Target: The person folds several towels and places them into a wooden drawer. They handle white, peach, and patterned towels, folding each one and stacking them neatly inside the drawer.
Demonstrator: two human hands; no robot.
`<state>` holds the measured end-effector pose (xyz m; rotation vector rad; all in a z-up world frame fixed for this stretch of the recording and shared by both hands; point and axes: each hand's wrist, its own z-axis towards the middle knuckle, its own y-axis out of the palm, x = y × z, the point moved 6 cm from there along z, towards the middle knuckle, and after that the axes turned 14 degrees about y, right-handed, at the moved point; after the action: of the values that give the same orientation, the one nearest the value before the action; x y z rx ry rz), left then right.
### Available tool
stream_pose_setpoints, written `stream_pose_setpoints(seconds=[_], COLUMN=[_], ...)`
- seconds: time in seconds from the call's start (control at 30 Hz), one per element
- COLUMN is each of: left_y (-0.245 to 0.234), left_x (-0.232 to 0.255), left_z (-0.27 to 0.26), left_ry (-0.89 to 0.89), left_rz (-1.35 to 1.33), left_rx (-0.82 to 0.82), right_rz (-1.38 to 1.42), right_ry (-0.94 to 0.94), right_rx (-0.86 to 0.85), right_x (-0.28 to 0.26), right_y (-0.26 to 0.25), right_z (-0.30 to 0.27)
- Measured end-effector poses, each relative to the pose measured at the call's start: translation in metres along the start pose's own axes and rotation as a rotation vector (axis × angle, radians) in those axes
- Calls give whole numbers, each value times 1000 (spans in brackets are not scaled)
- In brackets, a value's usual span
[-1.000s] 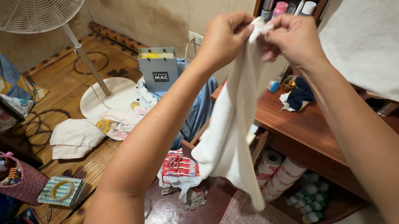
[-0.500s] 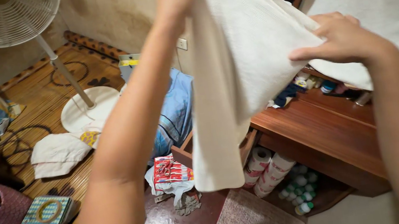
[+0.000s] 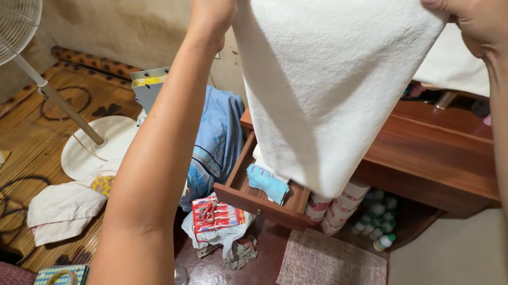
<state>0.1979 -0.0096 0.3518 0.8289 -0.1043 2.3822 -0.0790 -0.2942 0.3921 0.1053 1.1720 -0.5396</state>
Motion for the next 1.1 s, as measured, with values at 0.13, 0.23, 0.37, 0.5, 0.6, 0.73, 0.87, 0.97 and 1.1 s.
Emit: stream_pose_setpoints(seconds=[0.13, 0.23, 0.37, 0.5, 0.6, 0.73, 0.87, 0.97, 1.1], left_y=[24, 52, 103, 173, 229, 306, 375, 403, 402], left_x=[-13, -24, -55, -109, -162, -201, -237, -222, -210], left_z=[-5, 0, 18, 27, 30, 58, 92, 85, -18], left_ry=[-5, -6, -47, -58, -24, 263, -113, -7, 100], left_rz=[10, -43, -20, 4, 112, 110, 184, 87, 98], left_rx=[-11, -33, 6, 19, 23, 80, 19, -10, -198], right_rz=[-85, -92, 93, -136, -279, -269, -70, -108, -93], right_ry=[-36, -58, -61, -36, 17, -84, -66, -27, 308], right_rx=[35, 106, 240, 348, 371, 425, 396, 358, 508], right_x=[9, 14, 20, 61, 114, 130, 120, 131, 220], right_y=[-17, -38, -87, -150, -211, -306, -382, -411, -425], right_z=[-11, -20, -21, -4, 18, 44, 58, 31, -52])
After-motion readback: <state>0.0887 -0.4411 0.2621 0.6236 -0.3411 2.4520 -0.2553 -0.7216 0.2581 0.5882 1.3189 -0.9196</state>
